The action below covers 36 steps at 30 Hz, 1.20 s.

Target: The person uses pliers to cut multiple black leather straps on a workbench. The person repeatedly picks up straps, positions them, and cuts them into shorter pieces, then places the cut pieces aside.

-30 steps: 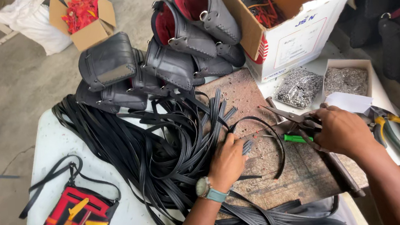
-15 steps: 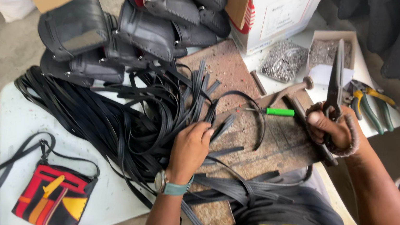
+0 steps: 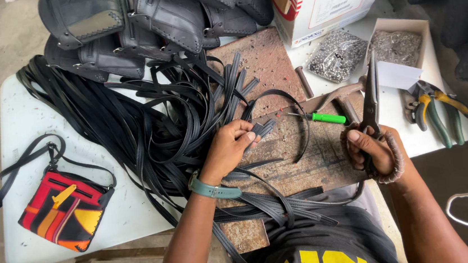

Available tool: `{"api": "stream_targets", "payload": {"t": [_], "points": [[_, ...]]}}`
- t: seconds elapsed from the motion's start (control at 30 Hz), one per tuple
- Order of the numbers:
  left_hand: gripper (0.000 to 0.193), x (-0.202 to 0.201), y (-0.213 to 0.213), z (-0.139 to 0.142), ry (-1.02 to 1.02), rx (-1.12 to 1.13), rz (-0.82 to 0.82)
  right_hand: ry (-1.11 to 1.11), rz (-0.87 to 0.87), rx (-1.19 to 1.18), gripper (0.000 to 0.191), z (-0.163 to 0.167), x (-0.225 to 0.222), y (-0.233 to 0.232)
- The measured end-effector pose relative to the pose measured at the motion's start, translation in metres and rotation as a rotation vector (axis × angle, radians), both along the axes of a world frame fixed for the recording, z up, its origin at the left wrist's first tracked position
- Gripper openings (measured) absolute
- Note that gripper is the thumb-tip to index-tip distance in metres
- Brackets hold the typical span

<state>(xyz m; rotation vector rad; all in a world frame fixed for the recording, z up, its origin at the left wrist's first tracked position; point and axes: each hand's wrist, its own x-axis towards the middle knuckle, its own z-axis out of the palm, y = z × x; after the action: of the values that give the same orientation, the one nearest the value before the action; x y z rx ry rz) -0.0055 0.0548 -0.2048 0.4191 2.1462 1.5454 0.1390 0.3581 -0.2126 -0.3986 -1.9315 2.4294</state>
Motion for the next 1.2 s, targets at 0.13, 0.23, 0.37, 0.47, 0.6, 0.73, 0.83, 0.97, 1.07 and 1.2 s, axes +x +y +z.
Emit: {"api": "stream_targets", "payload": {"t": [0.13,0.23,0.37,0.47,0.6,0.73,0.83,0.97,1.07,1.2], "points": [[0.026,0.002,0.001,0.009,-0.113,0.359,0.087,0.046,0.134,-0.067,0.036,-0.006,-0.008,-0.023],[0.021,0.001,0.008,0.015,-0.055,0.476,0.224,-0.009,0.152,0.032,0.042,-0.015,-0.017,-0.054],[0.021,-0.002,0.02,0.022,0.043,0.659,0.331,-0.061,0.265,0.004,0.034,-0.025,-0.04,-0.102],[0.023,-0.001,0.024,0.028,0.041,0.716,0.436,0.009,0.313,0.189,0.027,-0.025,-0.05,-0.125],[0.027,0.006,0.023,0.04,0.12,0.595,0.448,0.005,0.305,0.208,0.023,-0.018,-0.057,-0.138],[0.028,0.012,0.021,0.049,0.192,0.493,0.468,-0.006,0.286,0.194,0.02,-0.011,-0.057,-0.14],[0.027,0.015,0.021,0.053,0.218,0.457,0.465,0.02,0.276,0.253,0.018,-0.009,-0.057,-0.14],[0.028,0.017,0.021,0.059,0.24,0.411,0.464,-0.109,0.26,0.172,0.016,-0.011,-0.056,-0.143],[0.037,0.011,0.014,0.067,0.137,0.485,0.377,-0.179,0.266,0.187,0.013,-0.011,-0.054,-0.136],[0.049,-0.005,0.0,0.08,0.112,0.377,0.193,0.044,0.386,0.23,0.014,-0.005,-0.052,-0.106]]}}
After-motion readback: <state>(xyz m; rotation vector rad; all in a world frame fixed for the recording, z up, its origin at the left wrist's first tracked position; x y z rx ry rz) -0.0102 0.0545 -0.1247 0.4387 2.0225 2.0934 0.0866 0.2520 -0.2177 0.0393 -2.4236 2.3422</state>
